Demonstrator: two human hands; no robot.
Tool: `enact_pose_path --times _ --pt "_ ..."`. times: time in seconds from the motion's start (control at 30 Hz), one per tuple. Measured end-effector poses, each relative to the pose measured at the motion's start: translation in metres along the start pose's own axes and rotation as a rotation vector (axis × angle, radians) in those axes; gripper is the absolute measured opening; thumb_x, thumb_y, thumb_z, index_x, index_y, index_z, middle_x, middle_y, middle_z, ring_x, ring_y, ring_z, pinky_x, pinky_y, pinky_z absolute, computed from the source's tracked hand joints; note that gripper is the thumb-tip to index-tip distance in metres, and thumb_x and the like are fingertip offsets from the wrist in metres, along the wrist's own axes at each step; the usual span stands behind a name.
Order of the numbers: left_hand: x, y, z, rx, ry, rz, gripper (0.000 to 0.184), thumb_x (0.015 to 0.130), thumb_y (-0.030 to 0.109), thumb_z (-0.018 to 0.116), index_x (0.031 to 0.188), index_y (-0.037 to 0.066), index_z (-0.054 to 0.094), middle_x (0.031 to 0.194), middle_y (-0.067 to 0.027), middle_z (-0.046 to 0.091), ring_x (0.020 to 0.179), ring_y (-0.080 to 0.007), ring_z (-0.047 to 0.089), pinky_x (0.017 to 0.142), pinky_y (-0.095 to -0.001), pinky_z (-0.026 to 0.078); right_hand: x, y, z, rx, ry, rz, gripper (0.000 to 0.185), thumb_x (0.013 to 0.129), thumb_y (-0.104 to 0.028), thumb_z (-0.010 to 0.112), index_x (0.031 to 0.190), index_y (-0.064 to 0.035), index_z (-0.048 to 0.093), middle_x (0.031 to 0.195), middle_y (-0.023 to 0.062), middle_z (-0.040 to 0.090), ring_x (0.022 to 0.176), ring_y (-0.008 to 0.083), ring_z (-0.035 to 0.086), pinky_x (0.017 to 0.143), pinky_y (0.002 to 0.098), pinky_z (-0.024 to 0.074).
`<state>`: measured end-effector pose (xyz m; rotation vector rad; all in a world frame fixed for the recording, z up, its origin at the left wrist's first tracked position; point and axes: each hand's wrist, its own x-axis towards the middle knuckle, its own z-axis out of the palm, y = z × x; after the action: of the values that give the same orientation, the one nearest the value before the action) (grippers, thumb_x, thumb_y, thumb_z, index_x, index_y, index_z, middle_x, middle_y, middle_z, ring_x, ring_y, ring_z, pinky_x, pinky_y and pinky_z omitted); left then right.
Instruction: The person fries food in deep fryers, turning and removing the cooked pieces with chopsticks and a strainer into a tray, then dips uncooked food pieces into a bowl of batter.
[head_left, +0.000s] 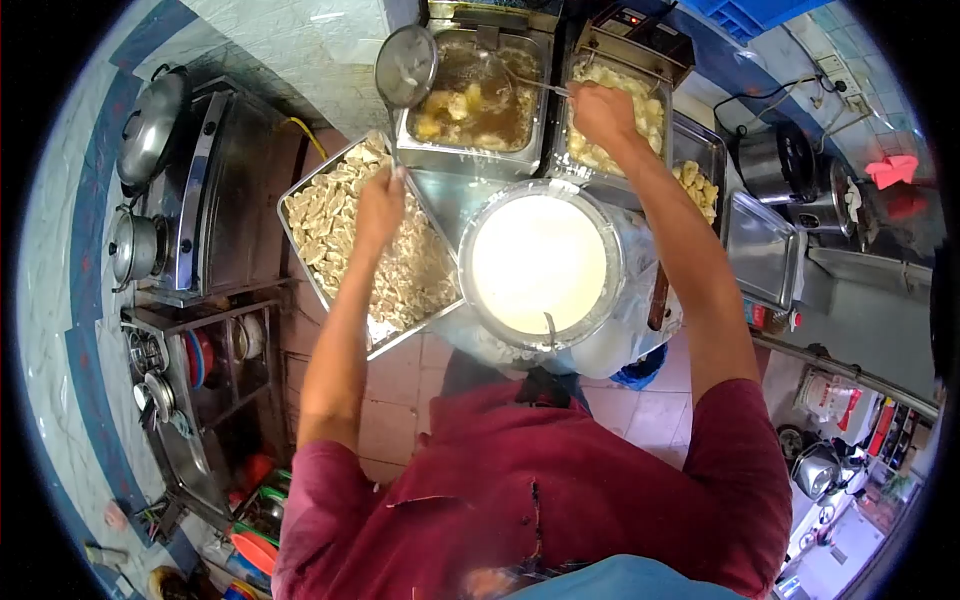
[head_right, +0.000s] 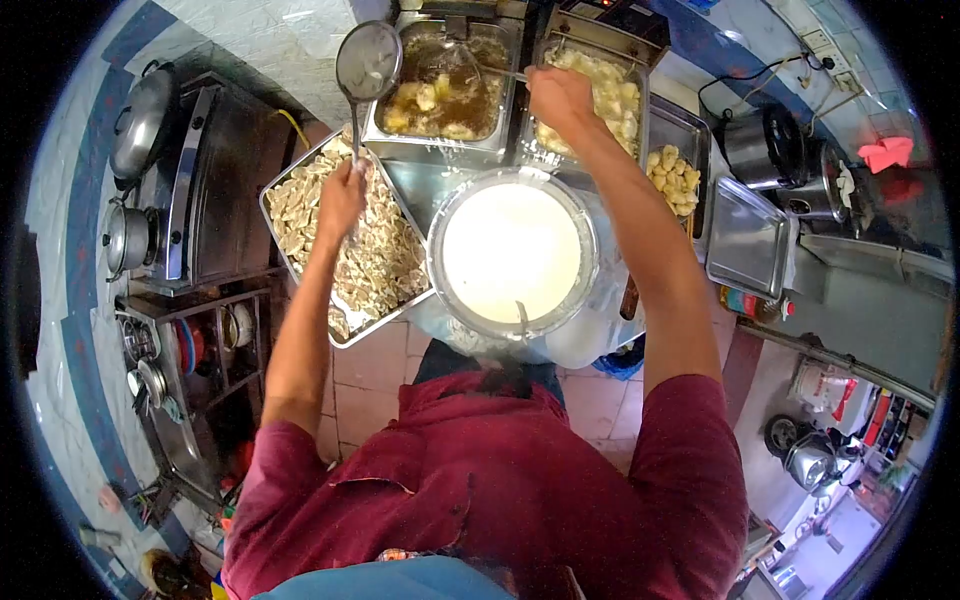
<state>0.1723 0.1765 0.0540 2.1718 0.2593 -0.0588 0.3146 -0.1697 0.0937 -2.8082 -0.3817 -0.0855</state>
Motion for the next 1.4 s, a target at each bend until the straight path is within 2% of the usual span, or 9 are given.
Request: enact_pose_path --times 0.03,0.07,0.13,0.3,0.5,0.63,0.77,1.23,1.4 --pt "0.014 0.004 -0.009 0.09 0.002 0.02 0.038 0.101 0.033 0.047 0.102 -0.001 0.064 0.071 -0.0204 0.063 0.064 -0.0342 0.06 0.064 -0.0451 0.046 -0.003 0.003 0.005 0.065 0.021 0.026 0.016 0.086 -0.02 0.059 0.088 -0.0078 0.069 0.09 0.0127 0.07 0.089 0.0276 0.066 0.077 0.0383 0.0528" --pt "0.025 0.004 -0.011 0.208 0.147 0.199 0.039 0.1 0.033 0.047 0.098 -0.002 0.064 0.079 -0.0272 0.064 0.074 -0.0437 0.063 0.069 -0.0494 0.048 -0.006 0.008 0.009 0.032 -0.006 0.048 0.019 0.087 -0.023 0.059 0.088 -0.008 0.07 0.091 0.0128 0.07 0.09 0.0279 0.066 0.078 0.0381 0.0527" --pt "0.057 0.002 -0.02 0.397 0.046 0.201 0.036 0.097 0.031 0.049 0.095 -0.001 0.064 0.084 -0.0288 0.065 0.081 -0.0467 0.063 0.072 -0.0528 0.049 -0.018 -0.004 0.002 -0.134 -0.112 0.08 0.024 0.089 -0.029 0.06 0.092 -0.0083 0.071 0.094 0.0134 0.07 0.093 0.0286 0.066 0.08 0.0382 0.0522" --pt "0.085 0.002 -0.024 0.685 -0.047 0.28 0.029 0.092 0.025 0.051 0.094 0.001 0.066 0.087 -0.0284 0.065 0.086 -0.0463 0.063 0.076 -0.054 0.049 -0.051 -0.006 0.007 -0.052 -0.253 0.258 0.038 0.089 -0.033 0.061 0.12 -0.0129 0.066 0.113 0.0133 0.068 0.107 0.0312 0.063 0.093 0.0397 0.0484" --pt "0.069 -0.028 -0.006 0.589 -0.162 0.202 0.029 0.091 0.026 0.051 0.094 0.002 0.068 0.089 -0.0283 0.065 0.087 -0.0457 0.063 0.077 -0.0533 0.05 -0.061 0.024 0.052 0.491 -0.439 0.438 0.042 0.089 -0.032 0.064 0.12 -0.0026 0.065 0.117 0.0166 0.067 0.109 0.0269 0.063 0.094 0.0352 0.0473" --pt "0.037 -0.028 0.014 0.512 -0.045 0.107 0.033 0.095 0.03 0.051 0.097 0.002 0.068 0.087 -0.0274 0.066 0.085 -0.0456 0.063 0.074 -0.0516 0.05 -0.069 -0.002 0.064 0.845 -0.413 0.545 0.028 0.092 -0.024 0.064 0.103 0.0007 0.068 0.067 0.001 0.056 0.059 0.0091 0.046 0.054 0.0245 0.0376" --pt "0.024 -0.028 0.033 0.549 0.004 0.103 0.033 0.096 0.031 0.049 0.096 0.003 0.067 0.084 -0.0265 0.066 0.081 -0.0456 0.064 0.073 -0.0533 0.05 -0.067 -0.011 0.078 1.042 -0.509 0.619 0.019 0.093 -0.023 0.063 0.087 -0.0058 0.064 0.061 -0.0043 0.048 0.05 0.0046 0.036 0.042 0.0234 0.024" --pt "0.009 0.007 0.023 0.176 0.159 0.051 0.035 0.097 0.029 0.05 0.088 -0.002 0.063 0.077 -0.0271 0.063 0.075 -0.0471 0.06 0.068 -0.0504 0.045 -0.101 0.007 0.079 1.48 -0.506 0.646 0.029 0.096 -0.022 0.059 0.118 -0.0024 0.061 0.069 -0.0049 0.048 0.05 0.0016 0.031 0.043 0.018 0.0229" --pt "0.001 0.0 0.049 -0.036 0.107 -0.085 0.038 0.097 0.028 0.051 0.081 -0.005 0.06 0.064 -0.0217 0.056 0.059 -0.0337 0.053 0.062 -0.0442 0.041 -0.114 0.008 0.074 1.506 -0.448 0.616 0.024 0.096 -0.02 0.059 0.112 -0.0025 0.06 0.069 -0.0036 0.048 0.05 0.0018 0.031 0.043 0.0182 0.0228"
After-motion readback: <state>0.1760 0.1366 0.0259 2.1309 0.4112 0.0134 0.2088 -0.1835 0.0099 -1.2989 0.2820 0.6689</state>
